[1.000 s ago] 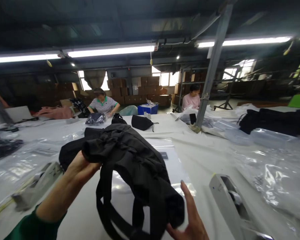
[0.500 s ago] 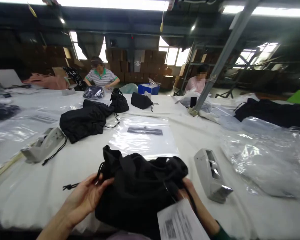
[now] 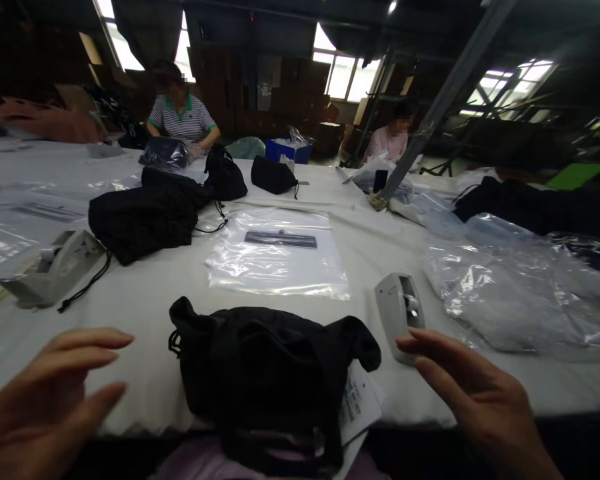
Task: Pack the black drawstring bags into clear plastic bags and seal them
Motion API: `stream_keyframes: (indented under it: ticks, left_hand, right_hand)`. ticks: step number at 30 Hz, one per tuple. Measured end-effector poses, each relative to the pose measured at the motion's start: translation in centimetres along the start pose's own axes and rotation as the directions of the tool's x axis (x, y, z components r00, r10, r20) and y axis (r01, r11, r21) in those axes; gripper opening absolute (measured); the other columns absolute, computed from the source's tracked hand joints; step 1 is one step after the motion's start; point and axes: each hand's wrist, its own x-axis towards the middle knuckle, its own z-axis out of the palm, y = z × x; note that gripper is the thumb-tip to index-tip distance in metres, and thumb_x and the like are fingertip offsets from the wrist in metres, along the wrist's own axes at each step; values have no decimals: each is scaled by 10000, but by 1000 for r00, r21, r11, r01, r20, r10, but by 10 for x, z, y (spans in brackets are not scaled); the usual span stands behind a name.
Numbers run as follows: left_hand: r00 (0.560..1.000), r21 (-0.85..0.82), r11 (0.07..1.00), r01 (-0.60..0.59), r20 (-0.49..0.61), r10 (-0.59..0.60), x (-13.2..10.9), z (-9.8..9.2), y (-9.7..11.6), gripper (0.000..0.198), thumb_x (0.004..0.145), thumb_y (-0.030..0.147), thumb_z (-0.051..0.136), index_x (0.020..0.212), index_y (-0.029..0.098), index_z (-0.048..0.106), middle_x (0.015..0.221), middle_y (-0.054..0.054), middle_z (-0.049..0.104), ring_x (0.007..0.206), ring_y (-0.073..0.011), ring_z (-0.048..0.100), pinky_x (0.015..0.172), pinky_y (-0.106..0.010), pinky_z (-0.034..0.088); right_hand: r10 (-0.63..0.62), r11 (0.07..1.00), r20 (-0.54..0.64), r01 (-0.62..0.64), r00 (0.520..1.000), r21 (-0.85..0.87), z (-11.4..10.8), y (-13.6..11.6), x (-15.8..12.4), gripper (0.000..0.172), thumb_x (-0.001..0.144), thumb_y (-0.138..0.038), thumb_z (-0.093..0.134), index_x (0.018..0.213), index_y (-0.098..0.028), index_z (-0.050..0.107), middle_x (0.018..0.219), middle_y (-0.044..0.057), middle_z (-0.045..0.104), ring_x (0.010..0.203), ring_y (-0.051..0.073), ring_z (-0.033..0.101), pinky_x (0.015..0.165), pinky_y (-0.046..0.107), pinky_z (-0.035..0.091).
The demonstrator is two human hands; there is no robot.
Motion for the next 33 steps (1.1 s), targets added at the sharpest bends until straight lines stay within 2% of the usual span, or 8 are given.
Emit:
stream_keyframes:
  ticks: [3,6,12,16,18,25,31,33]
  left_hand:
    - [779,175,835,-521,497,382,6,66,50,484,710,145,771,1121,391,703,1150,-6,712,1047,-266,625,1116,-457,352]
    - [611,65,814,-578,696,378,8,113,70,402,854,119,626,1191,332,675,1077,-57,730,999,-231,646,1162,-450,243]
    - [587,50,810,-585,716,379,10,113,63,174,880,157,573,923,251,713,654,-2,626,756,-187,610,1173,-487,165]
    - [782,-98,980,-173,592,197,29,98,82,158,916,291,550,841,216,666,771,-36,658,790,-191,614,1096,-437,336]
    - [811,-152,982,115,585,-4,45,97,90,215,936,361,529,856,203,651,785,-46,653,750,-175,603,874,-316,495]
    - [757,-385,704,597,561,-334,94,117,84,196,861,370,667,850,185,602,872,-23,675,651,-113,615,607,-202,507]
    - [707,-359,657,662,591,-389,107,121,82,209,840,348,693,825,157,612,834,-40,674,624,-128,642,571,-216,523]
    - [696,-344,657,671,597,-398,108,121,80,226,837,359,695,804,153,609,809,-42,672,603,-129,638,563,-219,517]
  right_hand:
    - [-367,909,345,411,864,-63,0,-42,4,464,834,-71,570,1220,-322,629,1210,45,680,1089,210,656,939,327,548]
    - [-465,774,579,625,670,-102,9,-64,10,519,790,-32,521,1251,-247,622,1287,103,630,1196,269,583,1002,434,501]
    - [-582,737,413,670,700,-96,13,-64,20,388,842,-77,610,1201,-225,627,1071,91,719,1017,227,664,983,433,509]
    - [-509,831,392,557,766,-10,9,-76,35,417,879,-148,627,1275,-271,591,1209,73,675,1098,209,651,964,338,535]
    - [-475,843,452,538,755,-11,10,-83,45,536,859,-173,664,1367,-263,519,1332,88,603,1203,230,594,1001,338,518]
    - [-450,815,537,575,713,-80,32,-84,78,690,884,-146,594,1503,-198,294,1427,139,506,1281,247,518,1050,401,474]
    - [-646,550,568,827,510,-118,51,-78,84,318,896,-62,522,1122,-232,668,1329,135,569,1132,256,576,950,463,480]
    - [-660,649,481,761,578,-24,52,-80,87,172,923,-150,549,966,-205,707,1166,114,655,1049,233,606,931,433,485]
